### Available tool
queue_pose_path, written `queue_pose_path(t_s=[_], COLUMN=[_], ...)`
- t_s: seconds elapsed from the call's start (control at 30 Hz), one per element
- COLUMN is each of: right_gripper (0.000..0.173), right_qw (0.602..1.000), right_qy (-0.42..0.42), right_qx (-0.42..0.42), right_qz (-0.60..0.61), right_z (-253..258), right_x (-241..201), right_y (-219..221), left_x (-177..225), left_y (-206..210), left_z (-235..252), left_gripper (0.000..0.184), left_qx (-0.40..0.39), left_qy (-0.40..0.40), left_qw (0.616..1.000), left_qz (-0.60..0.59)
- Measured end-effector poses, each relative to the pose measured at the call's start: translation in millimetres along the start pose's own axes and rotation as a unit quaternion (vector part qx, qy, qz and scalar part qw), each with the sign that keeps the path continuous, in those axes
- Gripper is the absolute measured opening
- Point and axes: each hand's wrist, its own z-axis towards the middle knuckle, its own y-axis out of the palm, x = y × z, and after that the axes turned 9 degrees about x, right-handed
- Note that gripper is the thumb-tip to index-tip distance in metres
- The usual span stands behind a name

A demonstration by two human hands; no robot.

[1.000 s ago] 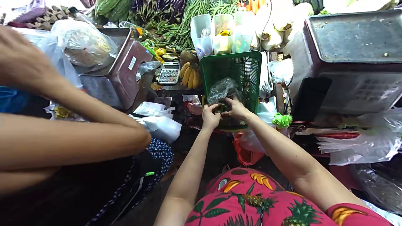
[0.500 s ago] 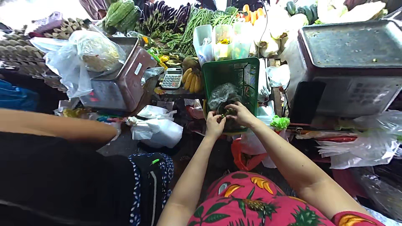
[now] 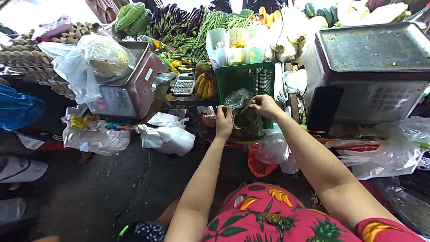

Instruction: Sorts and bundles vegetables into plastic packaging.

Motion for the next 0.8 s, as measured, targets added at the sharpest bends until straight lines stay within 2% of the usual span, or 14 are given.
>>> queue_pose_path(t_s=[0.07,0.17,0.23,0.3,0.37,0.43,0.5,0.57,0.67,0.73,0.8], right_gripper=[0.022,0.024,0.023,0.025,0.038,0.060,0.071,0.068,0.051,0.048,0.038], right_qw=[1.000,0.999,0.998,0.997,0.997,0.995,0.989,0.996,0.991,0.983,0.985], right_qy=[-0.016,-0.040,-0.055,-0.069,-0.071,-0.053,-0.004,0.022,0.029,0.013,0.001], right_qx=[-0.002,-0.015,-0.026,-0.030,-0.031,-0.031,-0.031,-0.027,-0.080,-0.076,-0.059], right_qz=[-0.007,-0.019,-0.018,-0.015,0.005,0.078,0.146,0.085,-0.104,-0.167,-0.160], right_z=[3,5,4,0,-4,-11,-19,-28,-43,-48,-48], right_x=[-6,-9,-15,-22,-24,-20,-14,0,13,16,19], right_y=[-9,-13,-10,-6,-2,-2,-3,9,41,58,64], left_x=[4,14,14,8,-3,-13,-16,-15,-16,-17,-11], left_y=[0,11,26,40,48,47,44,43,39,33,22], left_z=[5,19,30,39,43,39,28,23,24,27,27], left_gripper=[0.039,0.074,0.084,0.076,0.058,0.049,0.039,0.028,0.015,0.020,0.030], left_qx=[-0.041,-0.102,-0.141,-0.169,-0.182,-0.187,-0.155,-0.102,-0.077,-0.088,-0.106], left_qy=[0.032,0.086,0.095,0.083,0.064,0.043,0.017,-0.047,-0.102,-0.096,-0.099], left_qw=[0.998,0.988,0.977,0.969,0.971,0.978,0.988,0.989,0.976,0.965,0.948], left_qz=[0.017,0.083,0.132,0.161,0.145,0.077,-0.021,-0.100,-0.176,-0.226,-0.284])
